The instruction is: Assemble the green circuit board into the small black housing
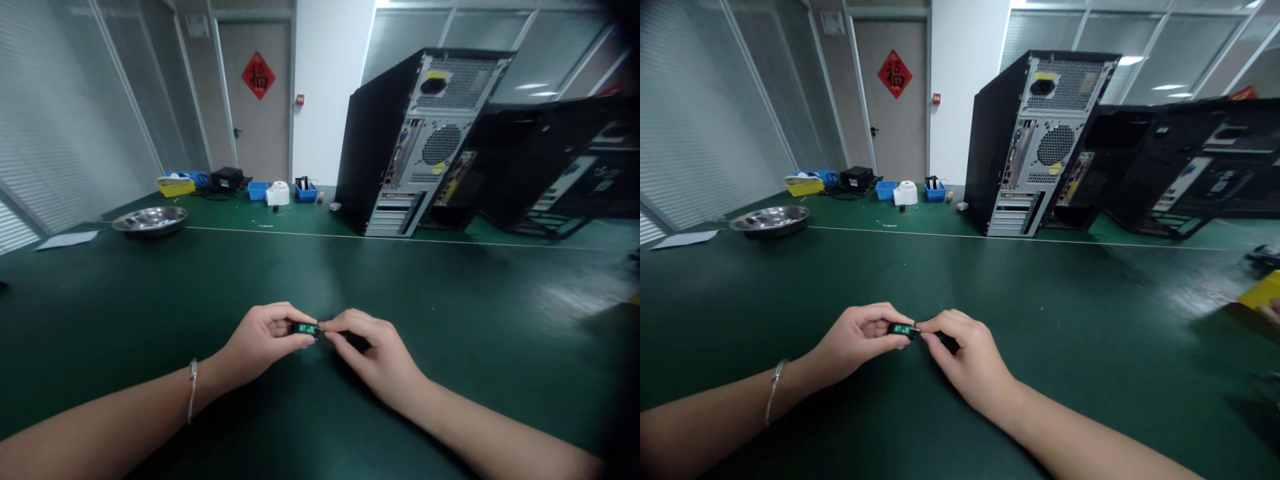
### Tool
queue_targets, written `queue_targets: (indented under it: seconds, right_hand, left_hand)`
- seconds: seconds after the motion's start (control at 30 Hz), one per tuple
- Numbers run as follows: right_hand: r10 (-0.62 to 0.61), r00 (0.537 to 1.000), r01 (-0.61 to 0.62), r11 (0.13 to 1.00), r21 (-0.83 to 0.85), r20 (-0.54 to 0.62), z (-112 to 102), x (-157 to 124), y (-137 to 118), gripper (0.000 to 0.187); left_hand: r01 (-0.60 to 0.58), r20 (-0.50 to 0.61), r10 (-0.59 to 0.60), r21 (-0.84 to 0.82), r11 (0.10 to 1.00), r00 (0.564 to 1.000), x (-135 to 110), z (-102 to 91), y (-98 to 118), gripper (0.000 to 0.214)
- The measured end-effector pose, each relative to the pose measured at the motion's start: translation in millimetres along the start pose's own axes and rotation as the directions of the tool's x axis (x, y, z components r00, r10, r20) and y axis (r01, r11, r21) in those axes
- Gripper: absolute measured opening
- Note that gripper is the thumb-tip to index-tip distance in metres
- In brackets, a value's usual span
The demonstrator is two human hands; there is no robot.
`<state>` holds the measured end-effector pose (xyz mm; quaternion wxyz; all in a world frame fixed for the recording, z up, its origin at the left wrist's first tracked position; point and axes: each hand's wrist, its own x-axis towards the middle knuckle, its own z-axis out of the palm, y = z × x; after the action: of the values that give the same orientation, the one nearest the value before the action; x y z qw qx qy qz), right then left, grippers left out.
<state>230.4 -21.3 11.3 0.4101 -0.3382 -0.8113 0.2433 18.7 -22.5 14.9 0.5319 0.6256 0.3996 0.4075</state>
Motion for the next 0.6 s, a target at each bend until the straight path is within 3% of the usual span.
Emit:
queue_targets:
  seconds: [0.23,0.47,0.6]
  right_hand:
    - [-0.002,1.000,0.002,1.000,0.015,-0.010,0.2,0.3,-0.2,0.015]
    - [0.010,1.000,-0.010,1.000,-0.010,0.007,0.3,0.1,-0.5,0.016]
    - [0.006,1.000,-0.006,1.000,0.002,-0.004,0.3,0.5,-0.5,0.015]
  left_hand:
    - [0.020,0.006,-0.019,-0.051,0.998,1.000,0.5,0.2,-1.9,0.023]
    - [-0.066,-0.010,0.068,0.152,0.986,0.998,-0.9,-0.2,1.0,0.020]
    - [-0.039,-0.004,0.039,0.074,0.997,0.999,-0.4,0.2,0.8,0.020]
